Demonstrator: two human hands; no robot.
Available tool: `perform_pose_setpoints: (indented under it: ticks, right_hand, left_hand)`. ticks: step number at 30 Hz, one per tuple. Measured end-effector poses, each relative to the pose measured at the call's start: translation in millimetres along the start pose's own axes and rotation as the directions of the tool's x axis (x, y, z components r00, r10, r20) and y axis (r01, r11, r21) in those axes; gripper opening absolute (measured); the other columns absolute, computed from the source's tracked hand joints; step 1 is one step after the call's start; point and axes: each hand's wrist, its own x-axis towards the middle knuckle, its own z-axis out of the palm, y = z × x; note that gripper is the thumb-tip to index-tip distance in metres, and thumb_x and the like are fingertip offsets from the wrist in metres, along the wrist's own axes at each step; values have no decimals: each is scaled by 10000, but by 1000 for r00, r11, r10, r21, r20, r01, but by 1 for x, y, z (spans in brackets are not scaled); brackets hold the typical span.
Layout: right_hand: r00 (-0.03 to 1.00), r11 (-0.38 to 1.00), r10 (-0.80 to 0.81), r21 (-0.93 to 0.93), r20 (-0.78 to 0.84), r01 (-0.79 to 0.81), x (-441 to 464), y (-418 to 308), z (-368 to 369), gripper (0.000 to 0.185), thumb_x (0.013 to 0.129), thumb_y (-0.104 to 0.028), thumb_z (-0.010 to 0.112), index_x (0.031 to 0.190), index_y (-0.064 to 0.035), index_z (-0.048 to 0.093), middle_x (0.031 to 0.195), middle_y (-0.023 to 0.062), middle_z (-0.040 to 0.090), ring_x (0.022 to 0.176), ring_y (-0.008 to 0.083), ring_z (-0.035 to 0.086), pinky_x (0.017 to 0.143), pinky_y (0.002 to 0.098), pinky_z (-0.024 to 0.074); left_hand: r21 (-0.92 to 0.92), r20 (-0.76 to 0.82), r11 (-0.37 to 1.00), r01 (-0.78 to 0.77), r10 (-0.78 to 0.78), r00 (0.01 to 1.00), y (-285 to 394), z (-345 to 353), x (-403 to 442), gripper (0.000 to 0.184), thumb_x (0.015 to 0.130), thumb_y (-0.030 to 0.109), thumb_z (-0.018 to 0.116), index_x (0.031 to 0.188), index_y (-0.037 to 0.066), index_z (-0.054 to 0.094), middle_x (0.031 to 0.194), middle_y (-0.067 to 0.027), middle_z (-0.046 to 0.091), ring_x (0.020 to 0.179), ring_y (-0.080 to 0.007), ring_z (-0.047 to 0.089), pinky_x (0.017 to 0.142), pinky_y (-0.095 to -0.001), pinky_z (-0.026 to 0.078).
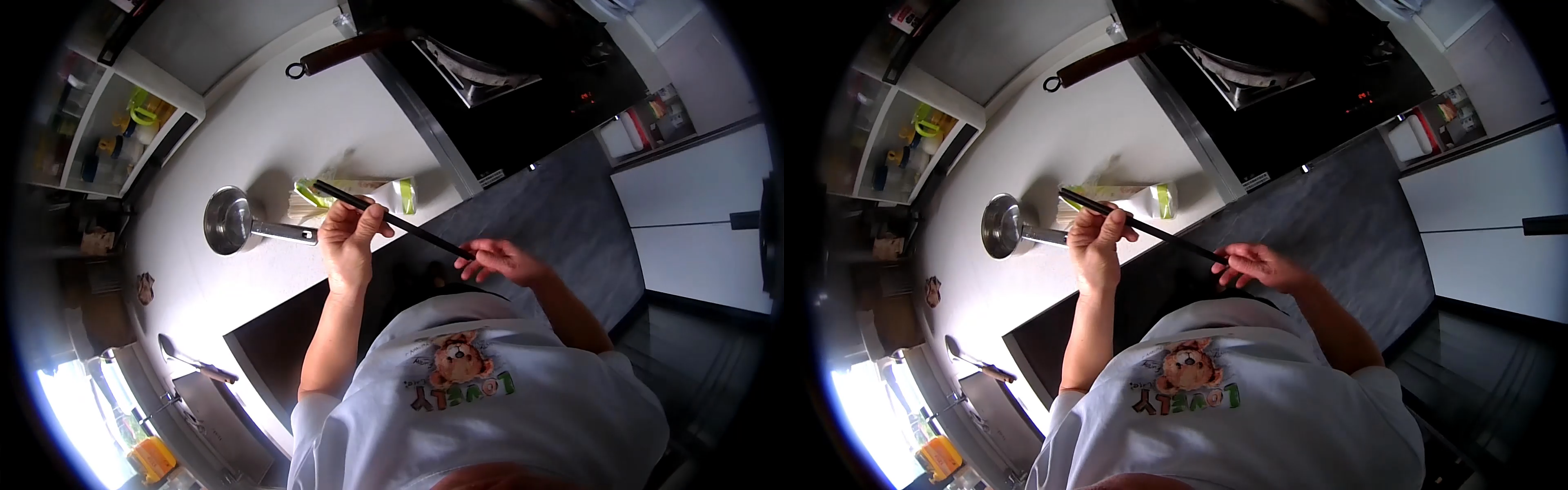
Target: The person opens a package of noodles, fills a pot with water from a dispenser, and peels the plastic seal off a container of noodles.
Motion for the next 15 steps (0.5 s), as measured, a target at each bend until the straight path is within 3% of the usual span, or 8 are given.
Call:
perform_pose_setpoints:
  ticks: [1,4,5,6,8,10,12,15]
  right_hand:
    - [1000,1000,-4,23,-5,4,-2,-4,8,315,976,-258,450,1159,-21,545,910,34,624,766,85,588,656,230,457]
    - [993,998,40,-52,109,-35,-3,-1,5,289,974,-250,455,1096,-20,578,688,-11,540,585,55,492,553,209,406]
    - [999,996,41,-83,-10,-41,-3,-6,14,256,973,-240,455,968,-32,604,574,-50,424,499,29,379,472,194,332]
    - [998,997,33,-73,-58,-37,-2,-5,15,253,974,-238,452,930,-37,597,574,-52,420,496,26,375,465,191,324]
    - [988,997,22,-63,-155,-32,-3,-5,5,264,976,-236,446,855,-46,584,573,-57,414,491,21,368,451,184,309]
    - [959,994,-17,-108,-284,-15,2,-3,-1,283,979,-241,436,793,-56,543,550,-66,384,471,14,343,428,189,285]
    - [922,979,-73,-202,-380,-6,9,-6,-8,288,980,-243,431,787,-56,537,542,-66,379,459,13,335,418,191,277]
    - [910,973,-53,-228,-410,-46,29,-5,-13,300,975,-258,440,777,-50,527,529,-62,370,440,16,322,392,201,259]
  left_hand:
    - [-30,8,999,11,-10,1000,-5,2,2,72,830,19,647,887,17,602,793,-74,629,595,-157,588,543,-254,495]
    - [-98,60,994,55,-49,997,-17,11,6,69,849,-13,612,892,27,577,838,-66,622,606,-138,593,566,-246,497]
    - [-64,91,993,102,-95,991,-18,11,8,108,837,-2,631,935,18,588,856,-62,621,604,-138,590,553,-246,489]
    - [-28,119,989,147,-142,983,-20,12,10,160,826,10,650,977,10,599,874,-57,619,602,-138,588,541,-245,481]
    - [304,137,950,76,-123,983,-27,15,15,221,839,58,654,1038,-11,588,898,-38,614,600,-111,580,543,-243,466]
    - [788,301,556,-264,26,953,-23,16,21,417,767,105,705,1151,45,554,1036,-111,616,642,-206,627,576,-307,500]
    - [860,413,264,-437,142,899,-45,11,24,529,723,172,726,1203,82,521,1171,-163,559,748,-311,651,648,-373,533]
    - [948,312,106,-299,-151,938,-48,16,28,566,725,230,715,1229,88,498,1255,-167,507,831,-350,648,703,-416,542]
